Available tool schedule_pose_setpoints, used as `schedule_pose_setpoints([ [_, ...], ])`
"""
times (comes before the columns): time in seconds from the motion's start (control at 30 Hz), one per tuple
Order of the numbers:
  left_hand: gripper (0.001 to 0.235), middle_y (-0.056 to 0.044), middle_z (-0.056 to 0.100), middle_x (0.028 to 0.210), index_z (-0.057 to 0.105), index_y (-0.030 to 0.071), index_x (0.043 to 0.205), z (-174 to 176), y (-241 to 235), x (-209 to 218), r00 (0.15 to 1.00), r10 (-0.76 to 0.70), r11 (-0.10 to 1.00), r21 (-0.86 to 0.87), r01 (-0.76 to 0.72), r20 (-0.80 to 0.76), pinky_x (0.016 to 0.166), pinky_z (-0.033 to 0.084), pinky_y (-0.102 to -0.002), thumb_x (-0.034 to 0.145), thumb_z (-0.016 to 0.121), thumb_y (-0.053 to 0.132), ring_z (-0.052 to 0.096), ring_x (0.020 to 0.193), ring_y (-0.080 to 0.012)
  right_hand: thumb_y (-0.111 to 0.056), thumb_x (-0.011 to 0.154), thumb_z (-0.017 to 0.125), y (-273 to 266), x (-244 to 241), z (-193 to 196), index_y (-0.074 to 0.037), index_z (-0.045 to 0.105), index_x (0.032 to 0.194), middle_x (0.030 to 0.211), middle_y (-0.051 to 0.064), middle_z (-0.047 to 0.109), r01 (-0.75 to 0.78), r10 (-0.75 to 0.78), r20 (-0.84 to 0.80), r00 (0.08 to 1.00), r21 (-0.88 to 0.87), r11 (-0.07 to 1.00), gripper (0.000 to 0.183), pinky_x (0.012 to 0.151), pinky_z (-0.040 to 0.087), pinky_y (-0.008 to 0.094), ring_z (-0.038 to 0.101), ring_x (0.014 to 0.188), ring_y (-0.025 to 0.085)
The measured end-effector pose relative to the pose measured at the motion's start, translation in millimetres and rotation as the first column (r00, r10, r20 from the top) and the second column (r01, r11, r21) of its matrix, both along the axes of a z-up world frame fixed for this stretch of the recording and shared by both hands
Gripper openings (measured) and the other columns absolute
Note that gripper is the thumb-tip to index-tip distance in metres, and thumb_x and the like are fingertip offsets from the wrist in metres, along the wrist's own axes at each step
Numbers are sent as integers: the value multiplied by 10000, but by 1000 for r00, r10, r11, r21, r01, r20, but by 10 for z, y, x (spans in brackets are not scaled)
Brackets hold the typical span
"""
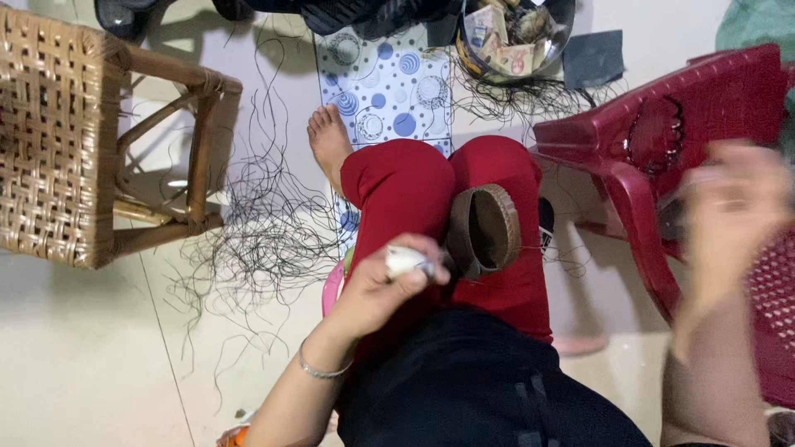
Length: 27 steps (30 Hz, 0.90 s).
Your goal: The person sits on a low stool and sews a brown sandal using a needle and thread. They hold the sandal on their lap and repeatedly pass the needle through the sole and upper, pulling the thread tight to secure the parts together.
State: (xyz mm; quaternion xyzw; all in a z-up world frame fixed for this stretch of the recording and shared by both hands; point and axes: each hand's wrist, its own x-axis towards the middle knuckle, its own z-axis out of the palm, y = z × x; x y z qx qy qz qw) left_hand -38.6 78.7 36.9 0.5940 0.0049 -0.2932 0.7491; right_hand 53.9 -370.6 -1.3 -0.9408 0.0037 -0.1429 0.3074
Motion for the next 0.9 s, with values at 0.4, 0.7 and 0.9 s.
schedule_pose_setpoints([
  [0.4,577,-40,399,666,704,202,1247,-458,727,519,726,657,470,-641,-607,-206,914,547,-527,1080,281,558,457,622,-206,-234,927,659,1435,-464,167,-51,801,809,886,146,722,-331,623,-170,763,725,604,260,368,517,205,615,493,102],
  [0.7,541,11,234,385,715,-116,971,-1157,152,498,460,869,430,-184,-884,-181,319,324,-288,1086,486,361,255,316,-94,-251,1119,504,1305,-245,-66,-59,522,867,746,149,601,153,505,-220,834,973,173,317,308,430,193,407,398,32],
  [0.9,523,-77,627,1250,539,185,1340,-72,-753,362,854,-285,835,550,-2,435,823,553,-453,951,523,535,591,1244,-274,-297,995,561,1727,-204,977,-61,732,901,1036,170,729,-447,655,-167,737,607,657,306,590,613,233,747,781,183],
])
